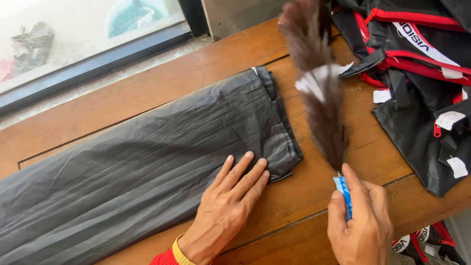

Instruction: The person cleans a small black pouch and a larger black bag using a feather duster. They brush the surfaces of both items on a wooden table, then fold the larger bag.

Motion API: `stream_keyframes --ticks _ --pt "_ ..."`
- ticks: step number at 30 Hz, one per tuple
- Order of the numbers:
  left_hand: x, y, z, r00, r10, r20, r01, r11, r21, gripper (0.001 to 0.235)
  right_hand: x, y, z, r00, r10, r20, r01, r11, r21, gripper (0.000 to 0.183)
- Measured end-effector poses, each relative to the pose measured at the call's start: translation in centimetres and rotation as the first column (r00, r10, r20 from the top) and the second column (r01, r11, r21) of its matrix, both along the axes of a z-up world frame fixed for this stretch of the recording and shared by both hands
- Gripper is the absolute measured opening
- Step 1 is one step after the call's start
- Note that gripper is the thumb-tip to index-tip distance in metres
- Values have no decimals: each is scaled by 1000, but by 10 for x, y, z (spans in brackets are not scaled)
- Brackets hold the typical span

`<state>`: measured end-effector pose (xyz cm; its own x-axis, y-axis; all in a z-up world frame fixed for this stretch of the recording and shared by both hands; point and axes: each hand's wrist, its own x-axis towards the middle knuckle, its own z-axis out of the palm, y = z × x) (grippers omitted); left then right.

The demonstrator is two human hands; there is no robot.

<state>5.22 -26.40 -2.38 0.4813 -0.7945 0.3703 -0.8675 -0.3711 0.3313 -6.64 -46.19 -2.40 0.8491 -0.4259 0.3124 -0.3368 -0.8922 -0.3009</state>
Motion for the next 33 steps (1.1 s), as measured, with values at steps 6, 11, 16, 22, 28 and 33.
stream_keyframes --ticks 6,11,16,22,28,33 --pt "-5 2 -3 996 4 -85 -6 1000 -31 31 23 43 29 983 79 166 -103 985 140 36" --pt "4 9 21 930 -165 -329 110 978 -179 18 40 59 12 909 358 -213 -272 898 346 51" --pt "29 43 59 929 -19 -368 -109 940 -323 8 34 58 2 907 260 -332 -207 960 187 59" --pt "51 87 -10 767 624 153 -641 759 118 51 39 69 5 908 205 -366 -195 979 65 60" --pt "53 92 -33 761 618 198 -645 753 130 58 32 123 15 911 382 -154 -378 924 54 51" --pt "54 88 -25 768 599 226 -630 771 97 30 41 103 18 866 280 -414 -233 959 162 51"
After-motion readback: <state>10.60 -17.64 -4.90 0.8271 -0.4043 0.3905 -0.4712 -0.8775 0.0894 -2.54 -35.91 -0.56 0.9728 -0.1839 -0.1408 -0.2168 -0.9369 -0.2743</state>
